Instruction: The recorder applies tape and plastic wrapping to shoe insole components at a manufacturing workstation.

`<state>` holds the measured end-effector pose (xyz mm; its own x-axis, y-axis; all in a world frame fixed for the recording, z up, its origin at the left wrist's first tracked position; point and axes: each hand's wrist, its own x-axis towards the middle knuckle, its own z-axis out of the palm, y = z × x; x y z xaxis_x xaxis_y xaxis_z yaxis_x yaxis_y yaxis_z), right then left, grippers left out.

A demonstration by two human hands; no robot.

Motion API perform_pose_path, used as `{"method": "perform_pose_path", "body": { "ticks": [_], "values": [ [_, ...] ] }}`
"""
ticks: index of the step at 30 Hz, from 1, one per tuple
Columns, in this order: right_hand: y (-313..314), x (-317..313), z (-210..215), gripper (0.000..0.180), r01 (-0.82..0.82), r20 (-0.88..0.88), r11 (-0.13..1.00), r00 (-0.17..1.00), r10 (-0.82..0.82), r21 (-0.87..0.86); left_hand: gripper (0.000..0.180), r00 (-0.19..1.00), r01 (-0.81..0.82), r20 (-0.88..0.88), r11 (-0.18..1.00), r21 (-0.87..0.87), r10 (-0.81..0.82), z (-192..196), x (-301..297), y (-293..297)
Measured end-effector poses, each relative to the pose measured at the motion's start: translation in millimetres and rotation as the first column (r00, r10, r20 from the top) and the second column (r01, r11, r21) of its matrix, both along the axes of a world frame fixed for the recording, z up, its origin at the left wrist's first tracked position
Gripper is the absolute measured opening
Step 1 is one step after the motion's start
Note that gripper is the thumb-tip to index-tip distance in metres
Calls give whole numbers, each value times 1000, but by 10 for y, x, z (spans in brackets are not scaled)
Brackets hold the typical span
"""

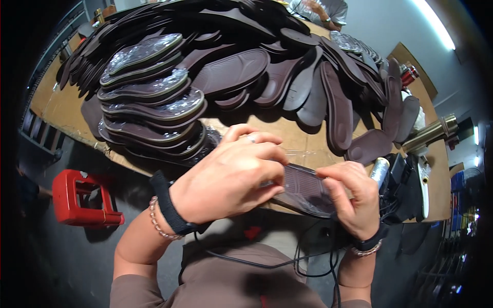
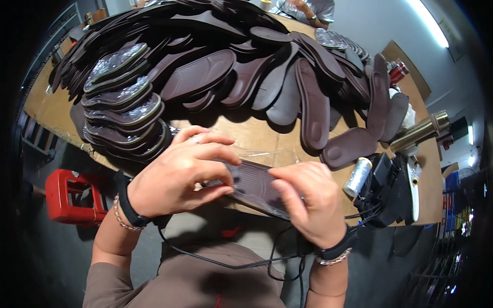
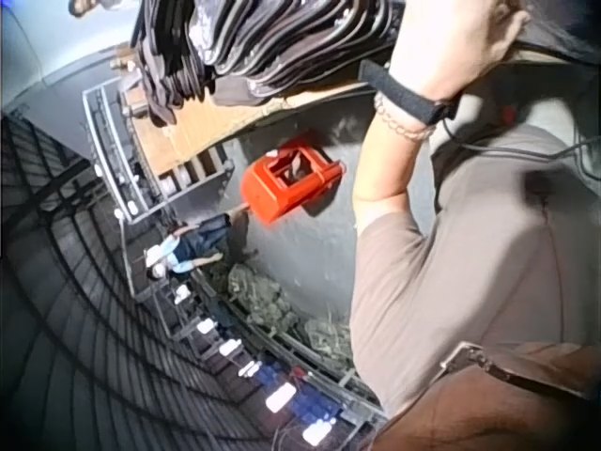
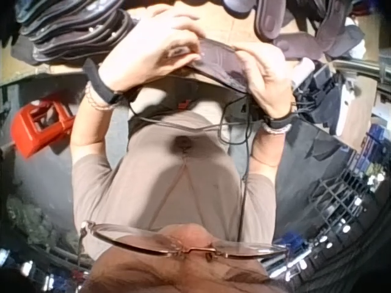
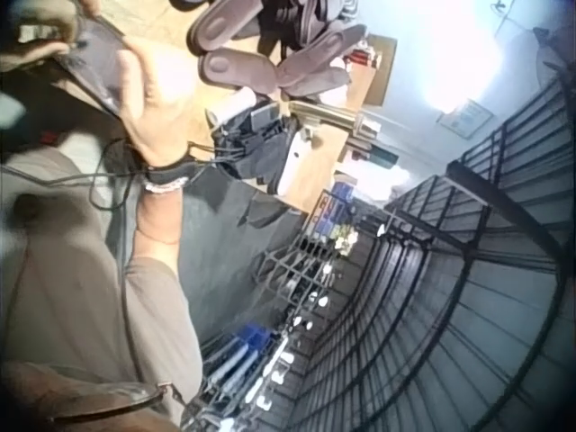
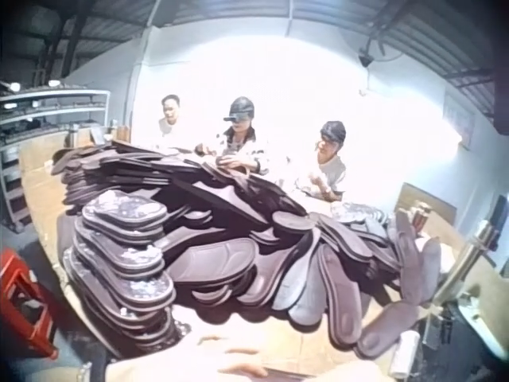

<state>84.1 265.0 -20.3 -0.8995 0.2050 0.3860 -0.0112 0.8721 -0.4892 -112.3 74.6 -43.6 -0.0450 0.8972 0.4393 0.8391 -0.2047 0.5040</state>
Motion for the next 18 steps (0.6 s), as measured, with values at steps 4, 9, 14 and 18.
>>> {"method": "perform_pose_path", "body": {
  "ticks": [4,9,14,18],
  "values": [
    [252,342,127,35,68,188,996,979,-79,65,13,1000,22,-8,997,-79,-23,59,15,5],
    [224,429,-27,34,-39,277,999,960,35,9,16,998,44,-45,991,-125,-50,86,39,63],
    [301,407,-148,24,-12,361,996,932,-22,92,16,998,25,-46,990,-138,-31,87,37,35],
    [399,481,-160,16,53,242,997,968,-66,62,16,999,-21,-36,989,-145,16,75,47,-16]
  ]
}}
